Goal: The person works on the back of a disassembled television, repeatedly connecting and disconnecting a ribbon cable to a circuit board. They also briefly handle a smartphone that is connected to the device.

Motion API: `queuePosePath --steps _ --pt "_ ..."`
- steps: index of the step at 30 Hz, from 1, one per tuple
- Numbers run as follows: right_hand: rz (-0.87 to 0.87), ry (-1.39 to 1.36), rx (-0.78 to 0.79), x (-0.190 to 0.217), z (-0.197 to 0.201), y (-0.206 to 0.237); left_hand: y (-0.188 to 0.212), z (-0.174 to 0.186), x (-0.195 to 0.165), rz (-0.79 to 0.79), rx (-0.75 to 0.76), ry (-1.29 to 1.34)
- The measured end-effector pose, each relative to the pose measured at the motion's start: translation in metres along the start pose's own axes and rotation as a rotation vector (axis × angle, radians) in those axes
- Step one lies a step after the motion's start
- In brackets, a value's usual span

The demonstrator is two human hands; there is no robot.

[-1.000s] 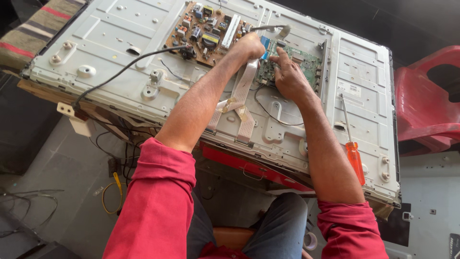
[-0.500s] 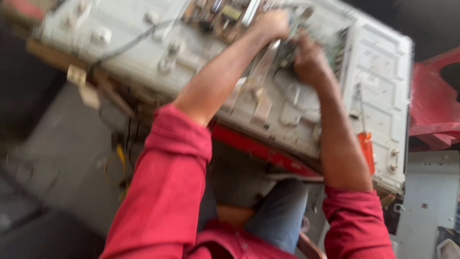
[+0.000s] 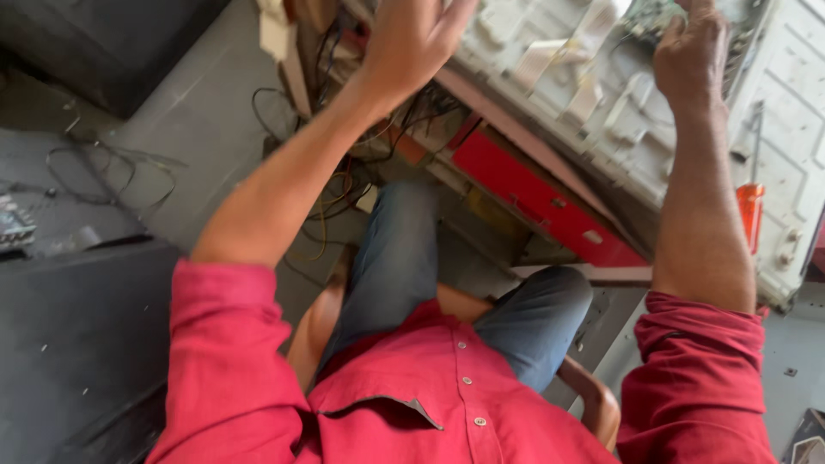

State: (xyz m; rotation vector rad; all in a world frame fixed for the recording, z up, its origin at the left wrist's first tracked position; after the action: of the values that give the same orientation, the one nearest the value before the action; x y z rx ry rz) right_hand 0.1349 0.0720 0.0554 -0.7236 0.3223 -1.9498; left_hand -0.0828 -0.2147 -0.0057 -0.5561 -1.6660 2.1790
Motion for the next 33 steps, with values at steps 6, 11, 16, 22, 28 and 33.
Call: queuePosePath --steps 6,11,16,22,28,33 --pt "0.078 -0.028 -0.056 0.038 0.000 0.026 0.151 0.036 -0.067 0.843 0.100 -0.127" --pt "0.122 0.038 -0.120 0.060 -0.005 0.042 0.203 0.022 -0.108 0.994 0.095 -0.063" --pt "0.176 0.036 -0.193 0.071 -0.003 0.051 0.221 0.007 -0.123 1.151 0.194 -0.035" --pt "0.126 0.019 -0.189 0.078 0.000 0.052 0.229 -0.002 -0.134 1.103 0.126 -0.004" --pt "0.122 0.096 -0.186 0.081 0.001 0.053 0.224 -0.002 -0.139 1.097 0.107 0.020" --pt "0.095 0.073 -0.193 0.078 0.001 0.055 0.224 -0.010 -0.129 1.069 0.135 0.002"
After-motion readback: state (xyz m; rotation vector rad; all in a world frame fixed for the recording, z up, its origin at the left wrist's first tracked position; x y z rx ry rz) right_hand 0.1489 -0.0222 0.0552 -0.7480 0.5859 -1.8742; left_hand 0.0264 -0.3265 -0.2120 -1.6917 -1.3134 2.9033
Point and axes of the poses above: each hand's wrist, its own y-axis away from the middle knuckle, its own z-axis out of the back of the hand, x = y × z, the point moved 3 cm from there along -y, towards the middle knuckle, and after that the axes turned 10 degrees about -z, right-handed, at the moved point
